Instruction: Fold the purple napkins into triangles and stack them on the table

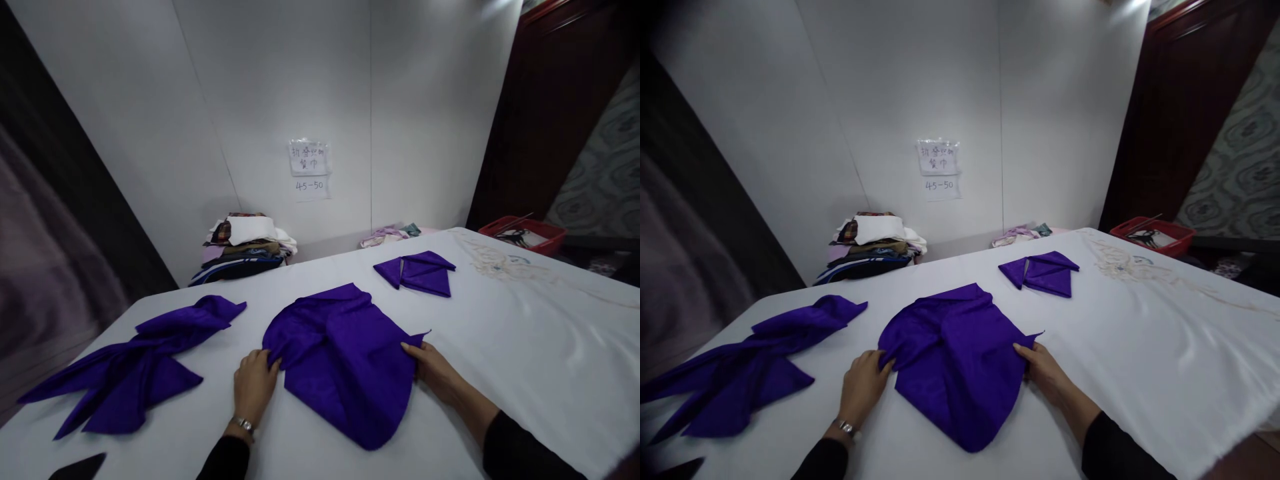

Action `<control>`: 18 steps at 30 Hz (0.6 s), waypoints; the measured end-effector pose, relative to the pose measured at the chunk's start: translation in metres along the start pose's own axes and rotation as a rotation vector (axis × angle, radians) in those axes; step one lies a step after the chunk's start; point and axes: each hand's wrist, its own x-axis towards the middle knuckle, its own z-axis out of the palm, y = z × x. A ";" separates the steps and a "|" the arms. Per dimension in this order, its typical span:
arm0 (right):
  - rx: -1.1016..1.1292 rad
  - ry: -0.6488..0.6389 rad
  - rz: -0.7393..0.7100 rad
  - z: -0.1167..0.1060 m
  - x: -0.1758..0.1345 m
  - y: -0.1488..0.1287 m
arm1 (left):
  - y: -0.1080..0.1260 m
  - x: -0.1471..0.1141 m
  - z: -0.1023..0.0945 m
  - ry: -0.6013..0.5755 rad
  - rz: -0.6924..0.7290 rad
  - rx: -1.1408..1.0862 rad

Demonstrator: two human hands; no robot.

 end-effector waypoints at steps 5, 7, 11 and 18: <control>0.061 -0.010 0.019 -0.009 -0.009 -0.005 | -0.010 0.003 -0.016 0.076 0.041 0.090; 0.059 -0.019 0.013 -0.016 -0.017 -0.008 | -0.030 -0.001 -0.026 0.141 -0.025 0.116; -0.039 -0.067 0.081 -0.029 -0.036 -0.011 | -0.082 -0.021 -0.041 0.151 -0.147 0.084; -0.361 -0.094 0.162 -0.061 -0.043 -0.017 | -0.123 -0.051 -0.028 0.190 -0.249 -0.288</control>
